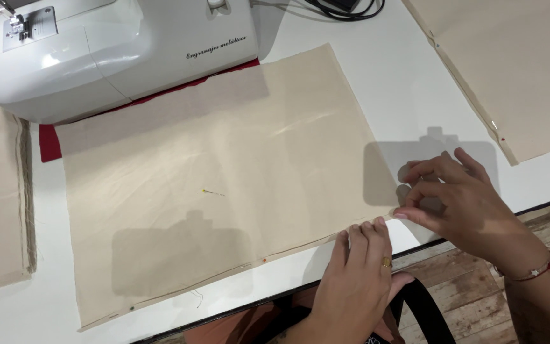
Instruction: Folding the edge of a fabric piece and securing the fold with pins in preparation for sewing.
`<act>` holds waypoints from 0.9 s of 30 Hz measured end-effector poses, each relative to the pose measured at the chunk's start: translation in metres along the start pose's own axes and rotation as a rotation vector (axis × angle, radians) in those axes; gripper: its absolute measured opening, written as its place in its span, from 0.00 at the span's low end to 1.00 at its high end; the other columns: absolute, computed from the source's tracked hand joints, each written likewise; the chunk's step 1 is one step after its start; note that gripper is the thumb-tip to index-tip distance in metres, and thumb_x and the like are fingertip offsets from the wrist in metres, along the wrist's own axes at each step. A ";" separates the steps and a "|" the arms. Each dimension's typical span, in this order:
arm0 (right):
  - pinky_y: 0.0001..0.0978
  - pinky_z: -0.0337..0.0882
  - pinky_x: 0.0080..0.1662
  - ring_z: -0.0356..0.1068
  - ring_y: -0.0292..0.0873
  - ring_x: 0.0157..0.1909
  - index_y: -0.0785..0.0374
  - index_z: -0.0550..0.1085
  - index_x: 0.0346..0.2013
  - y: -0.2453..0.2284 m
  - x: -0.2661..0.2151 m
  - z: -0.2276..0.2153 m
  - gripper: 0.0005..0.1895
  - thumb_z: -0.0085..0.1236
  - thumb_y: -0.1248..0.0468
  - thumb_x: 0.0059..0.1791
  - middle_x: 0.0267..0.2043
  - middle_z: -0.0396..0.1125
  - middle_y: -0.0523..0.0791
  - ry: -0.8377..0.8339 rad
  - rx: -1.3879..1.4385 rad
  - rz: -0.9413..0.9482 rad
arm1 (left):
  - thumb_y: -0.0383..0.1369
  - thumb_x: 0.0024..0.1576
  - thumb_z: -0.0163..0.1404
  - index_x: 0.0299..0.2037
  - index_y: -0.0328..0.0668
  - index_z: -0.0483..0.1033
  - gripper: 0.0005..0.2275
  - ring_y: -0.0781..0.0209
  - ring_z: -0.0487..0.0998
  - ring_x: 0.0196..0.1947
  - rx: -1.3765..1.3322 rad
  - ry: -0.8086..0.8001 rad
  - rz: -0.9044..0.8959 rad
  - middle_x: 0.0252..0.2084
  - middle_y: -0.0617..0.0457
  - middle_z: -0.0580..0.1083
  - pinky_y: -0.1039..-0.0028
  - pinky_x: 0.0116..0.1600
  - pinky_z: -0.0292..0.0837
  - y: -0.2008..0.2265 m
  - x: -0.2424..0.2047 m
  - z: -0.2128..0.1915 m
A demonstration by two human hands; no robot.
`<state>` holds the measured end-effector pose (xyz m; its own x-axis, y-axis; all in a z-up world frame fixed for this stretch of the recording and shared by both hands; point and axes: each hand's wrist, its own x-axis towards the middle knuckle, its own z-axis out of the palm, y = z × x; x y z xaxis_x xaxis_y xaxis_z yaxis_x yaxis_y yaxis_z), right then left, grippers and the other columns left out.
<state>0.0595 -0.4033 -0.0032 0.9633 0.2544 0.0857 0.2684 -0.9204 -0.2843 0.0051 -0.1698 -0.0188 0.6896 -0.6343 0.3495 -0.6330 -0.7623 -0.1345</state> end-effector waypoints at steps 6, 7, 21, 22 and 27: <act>0.46 0.43 0.74 0.71 0.29 0.55 0.51 0.82 0.22 -0.002 0.007 -0.012 0.13 0.67 0.47 0.41 0.52 0.70 0.32 -0.089 0.113 0.055 | 0.68 0.59 0.39 0.70 0.38 0.66 0.42 0.54 0.70 0.53 0.029 -0.024 -0.028 0.51 0.51 0.70 0.65 0.58 0.68 0.003 0.008 0.000; 0.43 0.52 0.69 0.70 0.34 0.55 0.54 0.81 0.23 0.002 0.008 -0.011 0.13 0.68 0.49 0.41 0.51 0.71 0.34 -0.040 0.106 0.019 | 0.66 0.59 0.40 0.71 0.39 0.65 0.41 0.53 0.69 0.51 0.006 -0.028 -0.018 0.50 0.51 0.70 0.64 0.57 0.68 0.004 0.009 0.002; 0.27 0.78 0.51 0.73 0.37 0.42 0.55 0.79 0.40 -0.146 0.118 -0.030 0.07 0.61 0.66 0.48 0.42 0.72 0.40 -0.133 0.336 -0.614 | 0.60 0.54 0.50 0.50 0.53 0.82 0.25 0.56 0.71 0.50 -0.206 -0.111 -0.071 0.49 0.61 0.77 0.64 0.49 0.64 0.020 0.012 0.022; 0.33 0.70 0.56 0.68 0.39 0.52 0.49 0.78 0.48 -0.168 0.130 -0.030 0.11 0.52 0.59 0.51 0.50 0.70 0.37 -0.372 0.223 -0.416 | 0.59 0.55 0.48 0.55 0.46 0.77 0.29 0.54 0.71 0.49 -0.202 -0.050 -0.096 0.49 0.55 0.76 0.63 0.51 0.63 0.023 0.010 0.026; 0.43 0.62 0.57 0.70 0.43 0.52 0.51 0.75 0.52 -0.220 0.179 0.008 0.15 0.51 0.52 0.54 0.52 0.69 0.41 -0.433 0.018 -0.461 | 0.54 0.56 0.48 0.61 0.37 0.75 0.31 0.46 0.71 0.50 -0.278 0.065 -0.067 0.55 0.46 0.75 0.62 0.47 0.62 0.030 0.005 0.046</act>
<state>0.1730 -0.1532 0.0672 0.6627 0.7243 -0.1901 0.6532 -0.6833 -0.3263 0.0057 -0.2016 -0.0640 0.7147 -0.5678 0.4085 -0.6654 -0.7319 0.1468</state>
